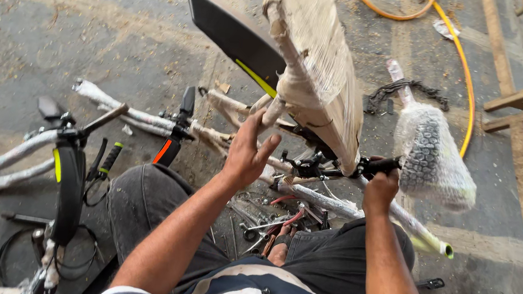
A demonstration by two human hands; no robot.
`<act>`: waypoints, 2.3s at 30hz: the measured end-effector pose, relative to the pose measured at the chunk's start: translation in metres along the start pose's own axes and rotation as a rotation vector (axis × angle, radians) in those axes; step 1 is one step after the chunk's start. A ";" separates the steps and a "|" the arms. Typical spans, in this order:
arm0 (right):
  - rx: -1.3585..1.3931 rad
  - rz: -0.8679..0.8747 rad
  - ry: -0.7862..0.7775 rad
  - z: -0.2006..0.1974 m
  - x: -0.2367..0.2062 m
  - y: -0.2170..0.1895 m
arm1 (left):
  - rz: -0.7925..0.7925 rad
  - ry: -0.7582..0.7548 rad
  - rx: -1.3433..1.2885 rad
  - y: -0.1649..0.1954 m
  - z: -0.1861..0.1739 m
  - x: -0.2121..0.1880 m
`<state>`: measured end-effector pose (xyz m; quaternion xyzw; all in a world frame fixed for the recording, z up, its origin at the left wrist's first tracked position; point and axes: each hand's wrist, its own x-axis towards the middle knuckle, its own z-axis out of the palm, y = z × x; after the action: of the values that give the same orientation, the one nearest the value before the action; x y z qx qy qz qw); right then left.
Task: The person sits on the floor of a workshop assembling a new bicycle that is partly wrapped in bubble wrap and packing film. They tighten the saddle and seat post area by hand, use pliers to cut and remove packaging straps, handle a water bottle and small parts, and use a screwdriver on the frame near the end.
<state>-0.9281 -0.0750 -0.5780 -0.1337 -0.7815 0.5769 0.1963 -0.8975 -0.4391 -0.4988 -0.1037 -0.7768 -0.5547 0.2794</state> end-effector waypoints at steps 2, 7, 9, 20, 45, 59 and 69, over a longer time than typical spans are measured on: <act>-0.035 -0.005 0.029 0.003 0.011 -0.003 | -0.081 -0.126 0.044 -0.004 0.007 0.000; -0.121 -0.019 0.037 0.000 0.039 -0.009 | -0.114 -0.352 0.015 -0.001 0.032 -0.021; -0.129 -0.037 0.049 0.001 0.048 -0.010 | -0.027 -0.341 0.045 0.002 0.035 -0.031; -0.195 0.539 0.622 0.036 -0.056 0.058 | -0.197 -0.442 -0.159 -0.001 0.020 -0.039; -0.550 1.026 -0.062 0.119 -0.136 0.071 | -0.117 -0.711 -1.173 -0.088 0.023 0.115; 0.444 1.068 0.342 0.081 -0.141 0.048 | -0.018 -0.323 -0.460 -0.121 0.053 0.056; 0.478 0.830 0.266 0.049 -0.160 0.036 | 0.020 -0.327 -0.424 -0.118 0.075 0.062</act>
<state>-0.8093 -0.1756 -0.6495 -0.4573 -0.4761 0.7476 0.0731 -1.0281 -0.4219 -0.5769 -0.2560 -0.6771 -0.6780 0.1278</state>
